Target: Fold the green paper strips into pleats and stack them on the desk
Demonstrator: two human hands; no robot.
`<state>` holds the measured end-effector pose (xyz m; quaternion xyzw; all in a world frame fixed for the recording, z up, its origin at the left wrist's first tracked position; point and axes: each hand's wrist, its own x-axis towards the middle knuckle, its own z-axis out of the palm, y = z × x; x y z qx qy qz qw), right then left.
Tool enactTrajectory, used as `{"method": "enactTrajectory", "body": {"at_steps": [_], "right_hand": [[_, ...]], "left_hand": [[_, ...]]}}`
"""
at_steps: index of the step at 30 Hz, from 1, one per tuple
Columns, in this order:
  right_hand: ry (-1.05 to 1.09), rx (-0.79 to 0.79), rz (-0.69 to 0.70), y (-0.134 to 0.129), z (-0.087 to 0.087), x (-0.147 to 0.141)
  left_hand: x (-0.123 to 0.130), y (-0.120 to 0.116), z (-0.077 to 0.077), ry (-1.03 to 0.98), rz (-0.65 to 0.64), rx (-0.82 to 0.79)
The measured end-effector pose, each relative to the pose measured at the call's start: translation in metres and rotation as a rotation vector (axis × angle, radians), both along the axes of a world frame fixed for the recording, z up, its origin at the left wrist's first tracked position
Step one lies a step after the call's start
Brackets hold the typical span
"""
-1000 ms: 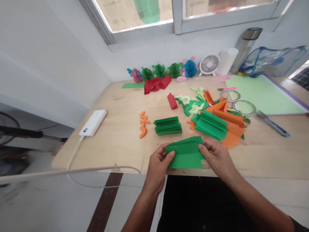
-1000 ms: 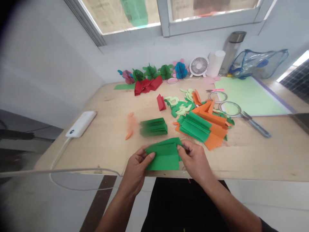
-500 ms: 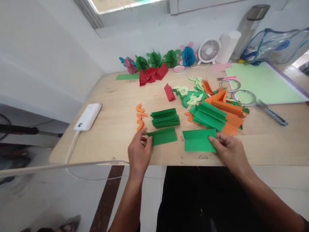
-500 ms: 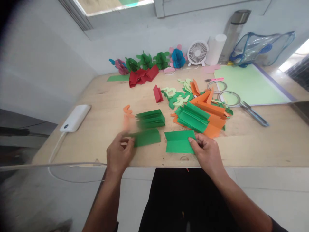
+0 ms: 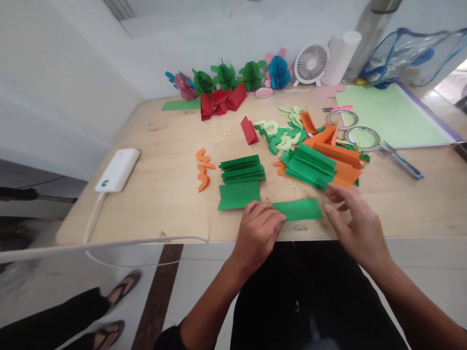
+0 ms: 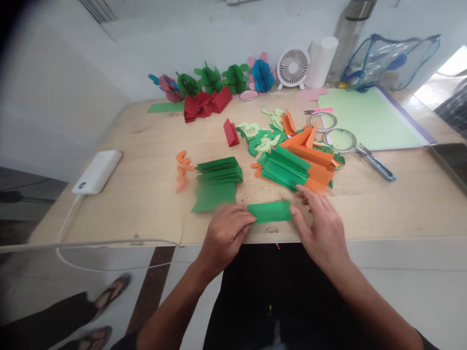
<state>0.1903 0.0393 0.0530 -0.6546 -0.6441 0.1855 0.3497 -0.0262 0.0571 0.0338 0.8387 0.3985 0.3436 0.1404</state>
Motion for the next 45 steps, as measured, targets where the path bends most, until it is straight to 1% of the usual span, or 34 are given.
{"method": "enactTrajectory", "body": {"at_steps": [1,2,4,5,6,8,10,13,14,16,19,22,27,34,39,45], "right_hand": [[-0.092,0.084,0.068,-0.002,0.000,0.002],[-0.158,0.132,0.161,-0.004,0.000,0.003],[-0.228,0.144,0.330,-0.005,-0.002,0.002],[-0.253,0.133,0.371,-0.004,-0.003,0.001],[-0.278,0.125,0.377,-0.003,-0.006,-0.001],[-0.326,0.111,0.348,0.000,-0.011,-0.002],[-0.359,0.113,0.319,0.004,-0.016,-0.002],[-0.393,0.156,0.282,0.007,-0.022,-0.003],[-0.401,0.171,0.271,0.008,-0.024,-0.003],[-0.415,0.186,0.260,0.008,-0.025,-0.004],[-0.430,0.202,0.255,0.008,-0.026,-0.006],[-0.436,0.218,0.252,0.008,-0.027,-0.007],[-0.449,0.227,0.249,0.009,-0.029,-0.008],[-0.434,0.212,0.237,0.008,-0.031,-0.010],[-0.468,0.246,0.245,0.009,-0.032,-0.011],[-0.472,0.231,0.239,0.010,-0.032,-0.011]], "left_hand": [[0.000,0.001,0.000,0.008,-0.009,-0.022],[-0.001,0.001,0.000,0.015,-0.015,-0.043],[-0.001,0.002,0.002,0.022,-0.016,-0.078],[-0.001,0.002,0.003,0.022,-0.010,-0.095],[0.000,0.002,0.003,0.021,-0.002,-0.111],[0.001,0.000,0.003,0.016,0.034,-0.132],[0.004,-0.005,0.000,0.002,0.131,-0.103],[0.012,-0.020,-0.008,-0.001,0.290,0.056],[0.015,-0.027,-0.011,0.012,0.289,0.113],[0.021,-0.038,-0.018,0.052,0.225,0.183],[0.028,-0.048,-0.027,0.140,0.143,0.179],[0.030,-0.051,-0.035,0.229,0.119,0.155],[0.030,-0.052,-0.042,0.309,0.139,0.164],[0.032,-0.053,-0.043,0.322,0.170,0.159],[0.033,-0.054,-0.045,0.309,0.177,0.174],[0.034,-0.057,-0.049,0.326,0.226,0.173]]}}
